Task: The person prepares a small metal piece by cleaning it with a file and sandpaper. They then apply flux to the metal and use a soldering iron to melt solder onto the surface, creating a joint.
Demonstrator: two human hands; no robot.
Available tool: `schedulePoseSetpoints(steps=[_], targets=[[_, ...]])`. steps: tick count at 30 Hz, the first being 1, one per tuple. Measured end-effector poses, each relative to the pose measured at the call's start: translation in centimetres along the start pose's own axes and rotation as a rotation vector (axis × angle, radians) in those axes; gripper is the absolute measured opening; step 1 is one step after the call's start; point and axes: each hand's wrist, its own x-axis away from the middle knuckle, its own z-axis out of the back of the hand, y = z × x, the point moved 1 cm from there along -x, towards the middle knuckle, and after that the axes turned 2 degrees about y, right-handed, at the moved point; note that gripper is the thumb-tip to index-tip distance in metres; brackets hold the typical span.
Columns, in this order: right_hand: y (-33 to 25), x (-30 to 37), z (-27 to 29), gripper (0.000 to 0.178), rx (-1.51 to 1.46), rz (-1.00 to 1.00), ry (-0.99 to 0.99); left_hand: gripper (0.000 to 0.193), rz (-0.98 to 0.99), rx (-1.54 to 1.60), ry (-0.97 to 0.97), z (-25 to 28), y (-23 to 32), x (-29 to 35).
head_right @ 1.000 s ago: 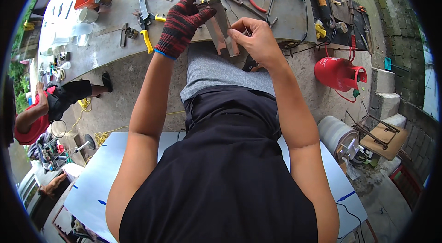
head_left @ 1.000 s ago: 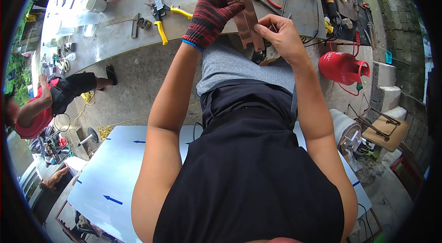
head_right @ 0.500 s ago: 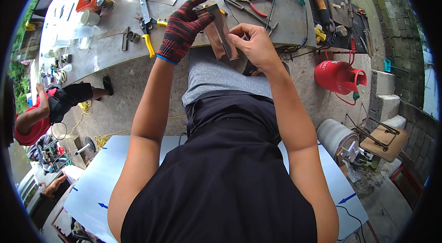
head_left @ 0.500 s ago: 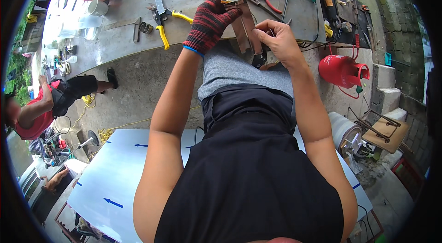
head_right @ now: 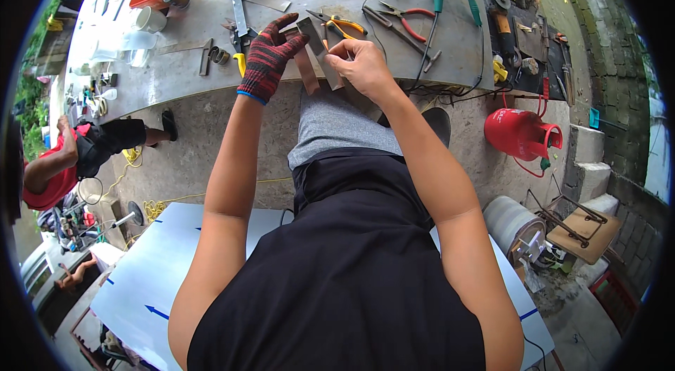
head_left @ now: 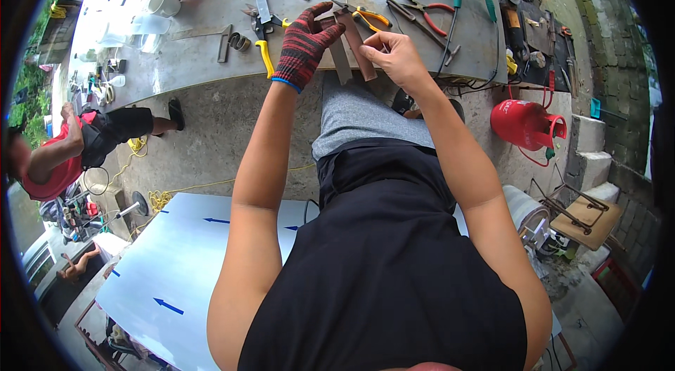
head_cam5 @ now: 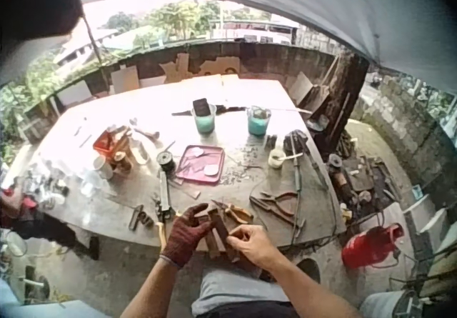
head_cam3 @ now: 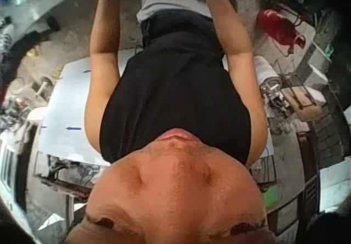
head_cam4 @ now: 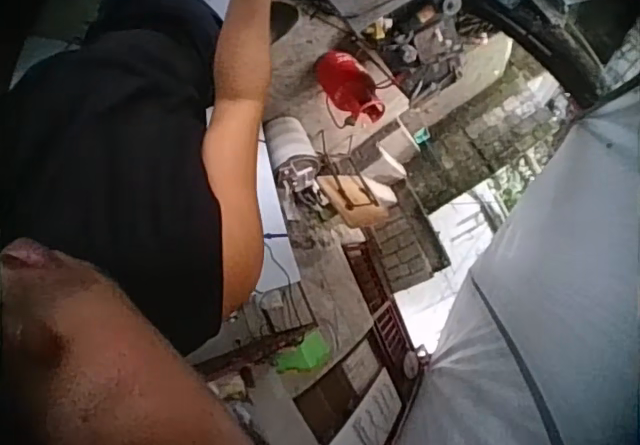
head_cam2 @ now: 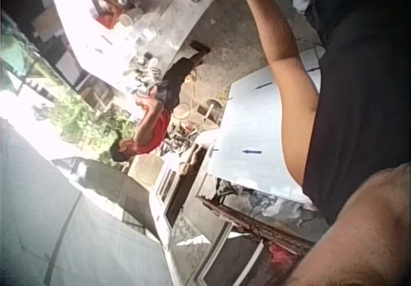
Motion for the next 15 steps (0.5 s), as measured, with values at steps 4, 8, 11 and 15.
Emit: schedulePoseSetpoints(steps=[4, 8, 11, 15], targets=[[0.0, -1.1, -0.6, 0.032, 0.041, 0.045, 0.081, 0.060, 0.021, -0.051, 0.065, 1.8, -2.0, -2.9], [-0.8, -0.6, 0.7, 0.048, -0.085, -0.024, 0.091, 0.059, 0.042, -0.537, 0.209, 6.1, -5.4, -9.7], [-1.4, 0.9, 2.4, 0.050, -0.132, -0.052, 0.025, 0.062, 0.068, -0.822, 0.237, 7.3, -6.2, -13.2], [-3.0, 2.6, 3.1, 0.051, -0.103, 0.015, 0.005, 0.064, 0.183, -0.893, 0.312, 9.9, -9.5, -15.6]])
